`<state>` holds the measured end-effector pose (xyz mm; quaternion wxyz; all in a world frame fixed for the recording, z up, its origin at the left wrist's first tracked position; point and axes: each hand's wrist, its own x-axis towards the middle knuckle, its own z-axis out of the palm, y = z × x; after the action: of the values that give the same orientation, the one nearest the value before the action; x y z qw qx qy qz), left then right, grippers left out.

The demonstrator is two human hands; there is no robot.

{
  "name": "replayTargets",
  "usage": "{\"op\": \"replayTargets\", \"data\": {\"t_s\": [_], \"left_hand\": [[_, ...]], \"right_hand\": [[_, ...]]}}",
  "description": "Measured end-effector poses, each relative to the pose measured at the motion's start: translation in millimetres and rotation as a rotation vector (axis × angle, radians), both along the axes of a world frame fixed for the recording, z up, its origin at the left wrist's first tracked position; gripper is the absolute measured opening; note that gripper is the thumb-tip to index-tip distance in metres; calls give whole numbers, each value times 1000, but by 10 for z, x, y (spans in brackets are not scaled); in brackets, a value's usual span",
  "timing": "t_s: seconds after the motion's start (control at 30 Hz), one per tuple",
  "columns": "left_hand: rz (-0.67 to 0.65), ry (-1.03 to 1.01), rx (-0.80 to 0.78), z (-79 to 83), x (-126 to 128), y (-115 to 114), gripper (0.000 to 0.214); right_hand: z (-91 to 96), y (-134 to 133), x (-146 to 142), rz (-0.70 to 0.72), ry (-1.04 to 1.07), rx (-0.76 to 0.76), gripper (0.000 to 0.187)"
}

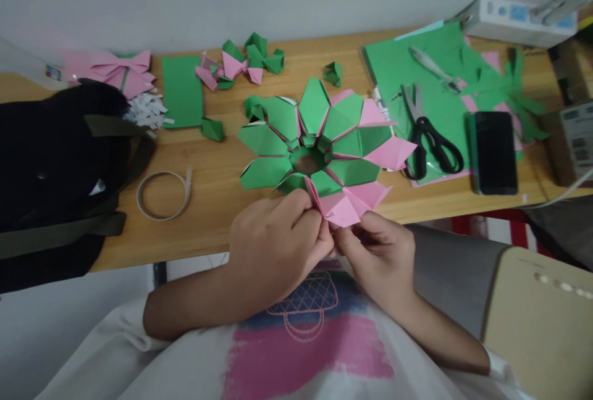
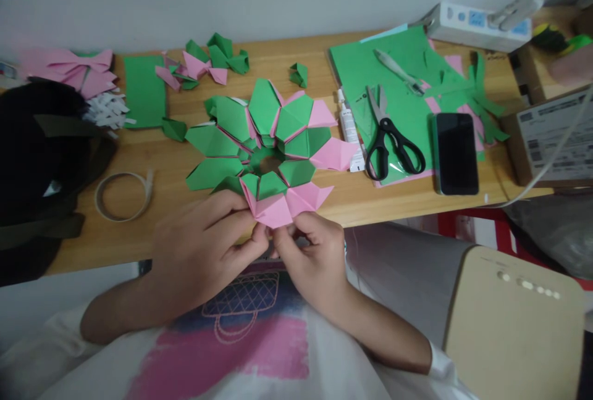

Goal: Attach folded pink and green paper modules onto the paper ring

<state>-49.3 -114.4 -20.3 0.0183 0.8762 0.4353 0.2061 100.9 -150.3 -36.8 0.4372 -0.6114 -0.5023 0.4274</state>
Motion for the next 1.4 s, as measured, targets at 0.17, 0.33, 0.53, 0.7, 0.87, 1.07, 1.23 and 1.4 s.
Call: {"op": "replayTargets", "data": {"t_s": [0.17,0.33,0.53,0.7,0.87,1.07,1.23,1.4], "left_hand": [[-12,-38,-16,-8,-16,23,26],[-33,-68,-187,35,-62,82,25],[-54,-163,-332,106,-91,146,21],[-44,-132,-297,115,-108,149,19],[-40,-201,-308,72,-169,199,15],[-12,-340,-353,109,-370,225,11],[148,-339,-300,144,-772,260,14],[590,-154,-201,9,-1413,530,25]], "right_hand": [[15,19,9,9,-26,-6,26],[33,24,35,37,12,-41,22],[50,52,60,65,41,-56,18],[49,67,72,61,94,-80,17],[67,99,86,34,104,-69,14],[62,126,106,-1,121,-60,14],[21,122,133,-3,122,-84,19],[-12,143,159,7,102,-107,22]]}}
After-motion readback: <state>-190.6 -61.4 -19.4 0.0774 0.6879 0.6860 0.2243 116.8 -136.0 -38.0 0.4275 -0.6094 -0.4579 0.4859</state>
